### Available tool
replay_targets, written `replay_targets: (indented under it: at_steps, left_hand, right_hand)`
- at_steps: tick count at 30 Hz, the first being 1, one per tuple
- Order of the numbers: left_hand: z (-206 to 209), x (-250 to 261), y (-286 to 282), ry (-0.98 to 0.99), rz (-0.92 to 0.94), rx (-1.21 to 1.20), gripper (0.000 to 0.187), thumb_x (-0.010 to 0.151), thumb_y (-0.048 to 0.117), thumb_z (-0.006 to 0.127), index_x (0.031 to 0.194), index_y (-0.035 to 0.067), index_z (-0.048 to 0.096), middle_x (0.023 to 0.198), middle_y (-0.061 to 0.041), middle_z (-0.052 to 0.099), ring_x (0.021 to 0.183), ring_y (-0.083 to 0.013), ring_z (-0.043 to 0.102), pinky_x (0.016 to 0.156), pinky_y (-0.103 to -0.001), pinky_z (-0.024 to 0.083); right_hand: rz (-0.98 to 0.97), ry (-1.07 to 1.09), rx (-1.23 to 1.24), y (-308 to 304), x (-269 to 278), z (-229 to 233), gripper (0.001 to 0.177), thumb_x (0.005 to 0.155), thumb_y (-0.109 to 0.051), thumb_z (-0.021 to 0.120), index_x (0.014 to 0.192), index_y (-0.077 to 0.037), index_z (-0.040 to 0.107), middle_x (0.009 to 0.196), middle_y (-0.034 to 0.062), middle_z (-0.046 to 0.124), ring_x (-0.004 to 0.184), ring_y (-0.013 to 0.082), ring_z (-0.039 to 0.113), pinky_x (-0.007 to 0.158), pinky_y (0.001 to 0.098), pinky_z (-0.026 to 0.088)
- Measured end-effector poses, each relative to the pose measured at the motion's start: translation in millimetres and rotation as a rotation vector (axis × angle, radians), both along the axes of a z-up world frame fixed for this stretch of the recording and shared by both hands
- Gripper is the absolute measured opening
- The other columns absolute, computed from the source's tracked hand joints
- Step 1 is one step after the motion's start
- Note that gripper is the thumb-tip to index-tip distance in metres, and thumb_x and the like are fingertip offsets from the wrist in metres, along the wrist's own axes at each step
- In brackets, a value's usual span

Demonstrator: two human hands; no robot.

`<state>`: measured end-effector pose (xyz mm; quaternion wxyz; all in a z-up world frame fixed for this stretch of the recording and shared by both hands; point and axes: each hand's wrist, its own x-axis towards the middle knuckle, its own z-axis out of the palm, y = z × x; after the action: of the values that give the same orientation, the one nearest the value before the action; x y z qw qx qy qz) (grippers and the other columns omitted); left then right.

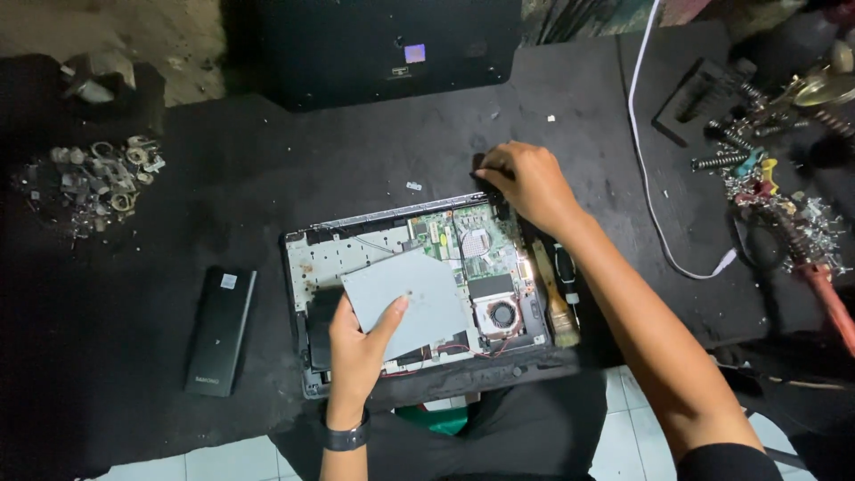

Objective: The person handles a silver metal casing, positioning it over the internal components of a disassembled electronic device. They then use a screwdriver to tighten screws into the casing, securing it to the device's frame.

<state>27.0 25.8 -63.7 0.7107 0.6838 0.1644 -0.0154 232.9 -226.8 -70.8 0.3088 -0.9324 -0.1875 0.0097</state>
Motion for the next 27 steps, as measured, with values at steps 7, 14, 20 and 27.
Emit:
replay_targets:
  at_steps: [7, 14, 20, 27]
  left_hand:
    - [-3, -5, 1, 0.002, -0.006, -0.015, 0.055, 0.085, 0.022, 0.075, 0.135, 0.006, 0.06, 0.13, -0.011, 0.073, 0.122, -0.0234, 0.069, 0.103, -0.036, 0.057]
    - [-6, -6, 2, -0.008, -0.021, 0.01, 0.055, 0.085, 0.023, 0.075, 0.135, 0.006, 0.061, 0.13, -0.011, 0.073, 0.12, -0.0223, 0.07, 0.1, -0.035, 0.058]
    - [25, 3, -5, 0.179, 0.032, 0.069, 0.053, 0.081, 0.031, 0.086, 0.122, 0.005, 0.064, 0.117, -0.021, 0.076, 0.117, -0.0322, 0.072, 0.093, -0.045, 0.058]
    - [25, 4, -3, 0.148, 0.009, 0.076, 0.052, 0.083, 0.029, 0.085, 0.122, 0.002, 0.064, 0.116, -0.023, 0.076, 0.12, -0.0348, 0.07, 0.091, -0.046, 0.058]
  right_hand:
    - [0.055, 0.005, -0.07, -2, 9, -19, 0.013, 0.095, -0.015, 0.076, 0.094, -0.002, 0.076, 0.096, 0.0116, 0.074, 0.085, 0.0305, 0.067, 0.074, 0.044, 0.055]
    - [0.084, 0.022, 0.06, 7, -10, 6, 0.013, 0.104, -0.012, 0.064, 0.103, 0.0, 0.058, 0.1, 0.0173, 0.072, 0.088, 0.0334, 0.068, 0.069, 0.0428, 0.052]
    - [0.067, 0.267, 0.429, 34, -73, 48, 0.014, 0.093, -0.007, 0.074, 0.104, 0.0, 0.068, 0.084, 0.0155, 0.074, 0.079, 0.0224, 0.068, 0.075, 0.0409, 0.055]
    - [0.074, 0.381, 0.701, 50, -101, 53, 0.025, 0.087, 0.001, 0.077, 0.112, -0.001, 0.07, 0.093, 0.0146, 0.078, 0.085, 0.0187, 0.066, 0.083, 0.0379, 0.055]
